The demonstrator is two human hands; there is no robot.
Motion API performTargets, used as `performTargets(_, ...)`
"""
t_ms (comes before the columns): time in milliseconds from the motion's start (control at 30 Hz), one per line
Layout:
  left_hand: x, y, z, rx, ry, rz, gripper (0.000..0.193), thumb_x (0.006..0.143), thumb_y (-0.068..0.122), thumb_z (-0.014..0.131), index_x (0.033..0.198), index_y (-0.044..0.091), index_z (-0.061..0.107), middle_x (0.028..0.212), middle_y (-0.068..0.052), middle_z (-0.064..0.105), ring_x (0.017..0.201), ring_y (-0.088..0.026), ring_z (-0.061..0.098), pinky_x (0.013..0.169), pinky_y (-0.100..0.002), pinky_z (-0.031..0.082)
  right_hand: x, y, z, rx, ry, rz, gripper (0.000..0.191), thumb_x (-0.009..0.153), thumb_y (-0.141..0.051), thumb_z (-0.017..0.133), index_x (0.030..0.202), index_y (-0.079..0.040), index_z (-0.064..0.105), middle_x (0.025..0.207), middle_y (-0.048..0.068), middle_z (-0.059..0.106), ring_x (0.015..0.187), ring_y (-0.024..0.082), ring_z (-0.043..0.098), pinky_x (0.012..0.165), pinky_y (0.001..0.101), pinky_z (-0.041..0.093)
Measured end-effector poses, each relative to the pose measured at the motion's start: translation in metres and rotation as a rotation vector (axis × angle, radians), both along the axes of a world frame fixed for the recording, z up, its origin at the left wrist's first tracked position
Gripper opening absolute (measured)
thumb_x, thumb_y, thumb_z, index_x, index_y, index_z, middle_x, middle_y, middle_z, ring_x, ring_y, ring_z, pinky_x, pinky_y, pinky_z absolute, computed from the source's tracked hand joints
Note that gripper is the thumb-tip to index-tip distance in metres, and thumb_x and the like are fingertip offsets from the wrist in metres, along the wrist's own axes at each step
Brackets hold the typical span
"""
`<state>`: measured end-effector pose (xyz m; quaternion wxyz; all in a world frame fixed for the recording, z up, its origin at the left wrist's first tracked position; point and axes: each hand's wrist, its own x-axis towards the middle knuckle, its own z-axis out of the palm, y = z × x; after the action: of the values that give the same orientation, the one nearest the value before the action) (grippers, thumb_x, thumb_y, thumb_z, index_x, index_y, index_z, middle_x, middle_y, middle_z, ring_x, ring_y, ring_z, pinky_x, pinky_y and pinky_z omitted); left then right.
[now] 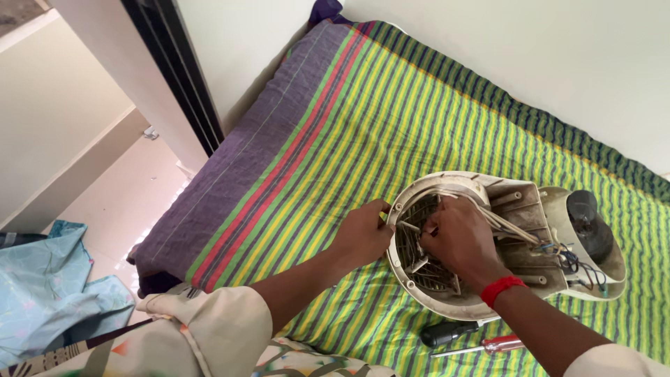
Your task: The person works on the internal components of a disassembled electric fan motor housing placed on a striped bedsheet. They use a screwdriver to adjust or tighten parts inside the motor assembly, handling wires and small components with both hands.
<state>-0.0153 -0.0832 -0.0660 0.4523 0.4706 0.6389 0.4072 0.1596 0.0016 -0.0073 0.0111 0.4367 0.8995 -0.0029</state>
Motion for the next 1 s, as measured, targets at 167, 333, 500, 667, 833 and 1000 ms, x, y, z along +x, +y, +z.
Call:
performTargets(167, -0.005, -0.001, 0.002, 0.004, -0.143, -0.040, 0.039, 0.092, 0.013, 0.065, 0.128, 0.001, 0.057, 0.087, -0.017, 0.075, 0.075, -0.025, 0.077, 0.068, -0.043, 0.059, 0.002, -0.003, -0.006, 0.037, 0.067, -0.002, 0.007, 0.067, -0.020, 0.082, 0.068, -0.014, 0.079, 0.084, 0.007, 0.064, 0.096, 0.030, 0.063, 0.086, 0.0447, 0.054)
performTargets(333, -0.014, 0.002, 0.002, -0.072, -0.266, -0.103, 0.036, 0.091, 0.013, 0.068, 0.123, 0.001, 0.060, 0.084, -0.013, 0.076, 0.068, -0.020, 0.077, 0.062, -0.037, 0.063, 0.003, -0.007, -0.012, 0.079, 0.107, -0.026, 0.006, 0.067, -0.019, 0.081, 0.069, -0.014, 0.079, 0.084, 0.007, 0.063, 0.097, 0.029, 0.062, 0.087, 0.0441, 0.053)
performTargets(500, -0.026, 0.007, -0.006, -0.021, -0.320, -0.205, 0.035, 0.089, 0.010, 0.072, 0.121, -0.001, 0.064, 0.080, -0.009, 0.071, 0.065, -0.019, 0.075, 0.058, -0.034, 0.062, 0.004, -0.005, -0.011, 0.037, 0.088, 0.009, 0.007, 0.067, -0.021, 0.081, 0.068, -0.014, 0.079, 0.085, 0.007, 0.062, 0.098, 0.030, 0.061, 0.087, 0.0452, 0.051)
performTargets(667, -0.029, 0.009, -0.015, 0.022, -0.337, -0.245, 0.034, 0.089, 0.009, 0.072, 0.120, -0.002, 0.064, 0.079, -0.009, 0.072, 0.065, -0.019, 0.074, 0.060, -0.033, 0.060, 0.005, -0.005, -0.011, 0.002, 0.101, 0.021, 0.008, 0.068, -0.019, 0.080, 0.071, -0.012, 0.079, 0.085, 0.007, 0.061, 0.098, 0.030, 0.061, 0.087, 0.0454, 0.051)
performTargets(833, -0.028, 0.011, -0.019, 0.017, -0.354, -0.243, 0.036, 0.090, 0.009, 0.072, 0.122, -0.002, 0.062, 0.080, -0.009, 0.072, 0.065, -0.017, 0.072, 0.059, -0.033, 0.059, 0.011, -0.007, -0.014, 0.028, 0.163, 0.056, 0.010, 0.070, -0.019, 0.081, 0.074, -0.010, 0.080, 0.085, 0.008, 0.060, 0.098, 0.029, 0.060, 0.088, 0.0459, 0.050)
performTargets(1000, -0.031, 0.009, -0.017, 0.025, -0.339, -0.259, 0.036, 0.091, 0.012, 0.073, 0.123, -0.001, 0.062, 0.082, -0.008, 0.072, 0.065, -0.016, 0.072, 0.060, -0.032, 0.059, 0.012, -0.008, -0.016, 0.009, 0.193, 0.038, 0.011, 0.071, -0.019, 0.080, 0.077, -0.010, 0.080, 0.088, 0.007, 0.061, 0.099, 0.028, 0.060, 0.089, 0.0450, 0.049)
